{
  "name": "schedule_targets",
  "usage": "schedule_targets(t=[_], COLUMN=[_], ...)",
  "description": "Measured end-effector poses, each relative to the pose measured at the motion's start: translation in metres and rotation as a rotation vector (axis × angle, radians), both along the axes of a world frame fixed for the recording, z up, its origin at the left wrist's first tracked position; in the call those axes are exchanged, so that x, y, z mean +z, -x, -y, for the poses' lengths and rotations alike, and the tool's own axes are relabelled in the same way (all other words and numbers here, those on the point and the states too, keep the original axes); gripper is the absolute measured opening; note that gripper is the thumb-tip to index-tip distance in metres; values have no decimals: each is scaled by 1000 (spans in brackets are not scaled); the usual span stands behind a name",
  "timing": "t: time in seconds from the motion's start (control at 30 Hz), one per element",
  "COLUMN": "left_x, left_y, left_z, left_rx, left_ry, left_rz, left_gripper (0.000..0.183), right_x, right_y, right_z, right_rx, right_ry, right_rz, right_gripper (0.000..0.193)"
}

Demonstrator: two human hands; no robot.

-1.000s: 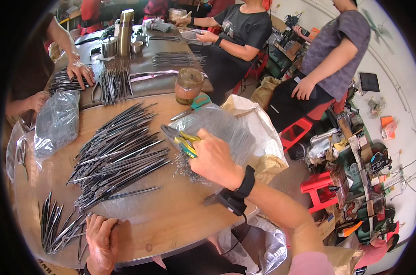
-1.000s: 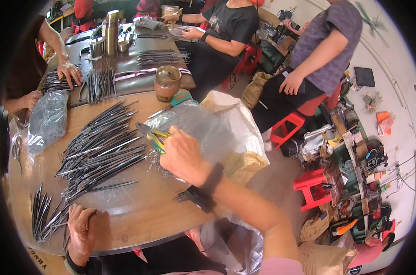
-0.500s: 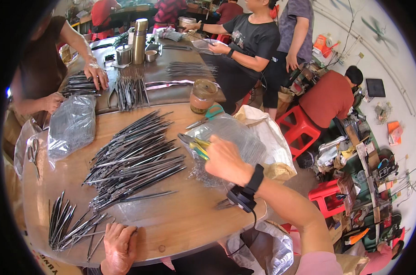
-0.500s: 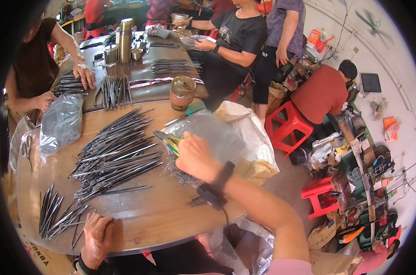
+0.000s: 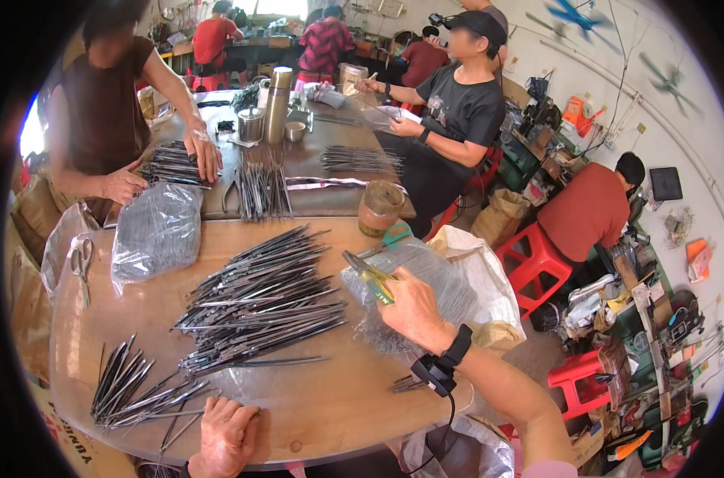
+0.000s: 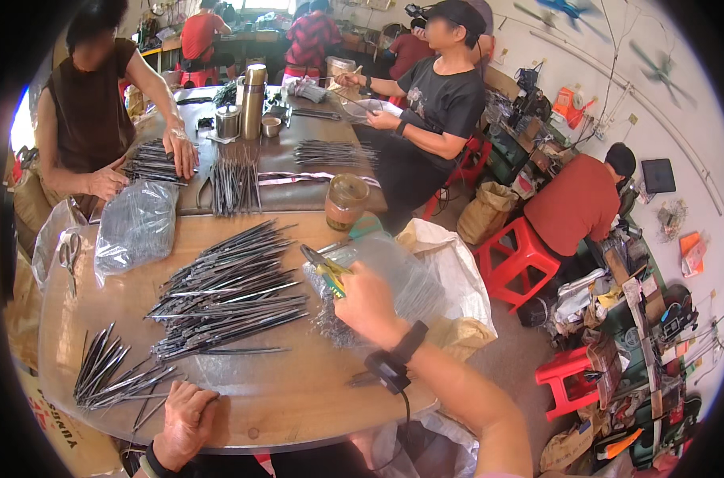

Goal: The person uses pliers to cut and trim thin metal strips on a wooden table. The person picks up strips from a pile, aligns them, and clips the ends off with the pliers, placing the finished strips aside.

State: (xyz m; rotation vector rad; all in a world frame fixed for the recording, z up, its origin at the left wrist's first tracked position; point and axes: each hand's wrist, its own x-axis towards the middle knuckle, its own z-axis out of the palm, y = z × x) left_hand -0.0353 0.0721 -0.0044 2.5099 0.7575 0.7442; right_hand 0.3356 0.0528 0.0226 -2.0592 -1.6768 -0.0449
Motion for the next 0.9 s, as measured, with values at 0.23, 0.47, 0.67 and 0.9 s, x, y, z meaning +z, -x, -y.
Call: schedule_targets(t=[0.23, 0.47, 0.67, 0.9], left_x=[3, -4, 3, 6], left_y=[-9, 8, 6, -41], left_z=[4, 0, -2, -40], left_rx=[-17, -10, -25, 79], left_ry=[13, 9, -16, -169], left_rz=[22, 23, 7, -23], left_gripper=[20, 21, 22, 26], right_x=[2, 2, 20, 22], right_y=[3, -2, 15, 13], right_z=[-14, 15, 6, -17], right_rx=[-80, 132, -1, 109], right_ry=[32, 174, -26, -283], right_rz=[63, 198, 37, -184], right_gripper=[20, 15, 15, 14])
